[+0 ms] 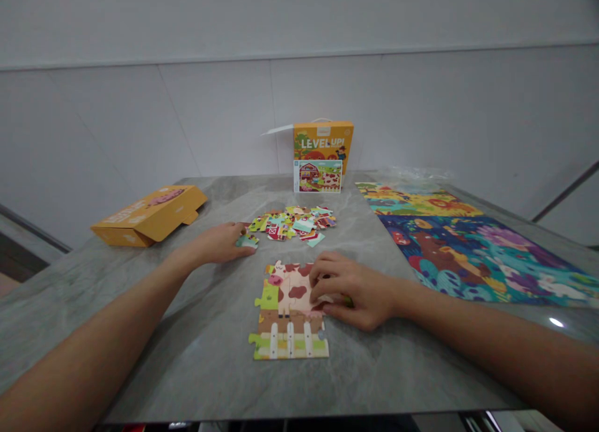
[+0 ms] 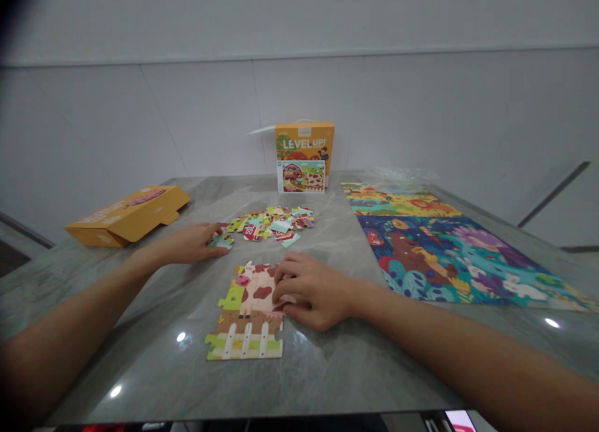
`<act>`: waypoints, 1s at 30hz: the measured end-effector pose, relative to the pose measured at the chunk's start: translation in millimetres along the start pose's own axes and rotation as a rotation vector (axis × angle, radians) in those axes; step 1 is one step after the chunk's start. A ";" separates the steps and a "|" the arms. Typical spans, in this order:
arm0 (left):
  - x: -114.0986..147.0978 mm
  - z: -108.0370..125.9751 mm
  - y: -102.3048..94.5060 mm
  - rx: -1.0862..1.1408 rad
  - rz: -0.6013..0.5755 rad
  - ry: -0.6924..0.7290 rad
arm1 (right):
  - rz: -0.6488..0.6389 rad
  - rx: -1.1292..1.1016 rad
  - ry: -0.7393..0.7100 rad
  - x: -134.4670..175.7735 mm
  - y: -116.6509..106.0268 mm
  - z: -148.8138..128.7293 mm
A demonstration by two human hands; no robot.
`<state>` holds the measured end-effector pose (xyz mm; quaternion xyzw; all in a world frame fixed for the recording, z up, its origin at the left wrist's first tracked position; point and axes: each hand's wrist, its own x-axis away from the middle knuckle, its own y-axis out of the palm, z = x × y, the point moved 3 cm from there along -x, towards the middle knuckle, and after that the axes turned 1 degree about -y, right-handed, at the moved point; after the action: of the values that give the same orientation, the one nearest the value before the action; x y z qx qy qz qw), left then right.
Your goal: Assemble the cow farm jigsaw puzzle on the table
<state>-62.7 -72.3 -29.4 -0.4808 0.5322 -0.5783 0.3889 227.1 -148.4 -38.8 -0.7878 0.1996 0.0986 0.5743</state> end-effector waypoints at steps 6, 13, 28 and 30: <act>0.2 2.7 -4.4 0.020 0.148 0.001 | -0.004 0.001 0.003 0.9 1.0 1.8; 1.2 -6.6 -22.8 0.161 0.540 -0.150 | 0.007 -0.013 0.005 0.6 0.6 1.0; -37.6 -6.1 26.5 0.148 0.337 0.058 | -0.004 -0.014 0.017 -0.8 0.7 0.8; -40.6 -8.6 25.2 0.199 0.345 0.061 | 0.000 -0.013 0.014 -0.8 0.8 0.9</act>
<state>-63.0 -34.4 -59.8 -0.3240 0.5584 -0.5670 0.5116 226.1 -147.6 -39.5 -0.7922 0.2029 0.0941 0.5678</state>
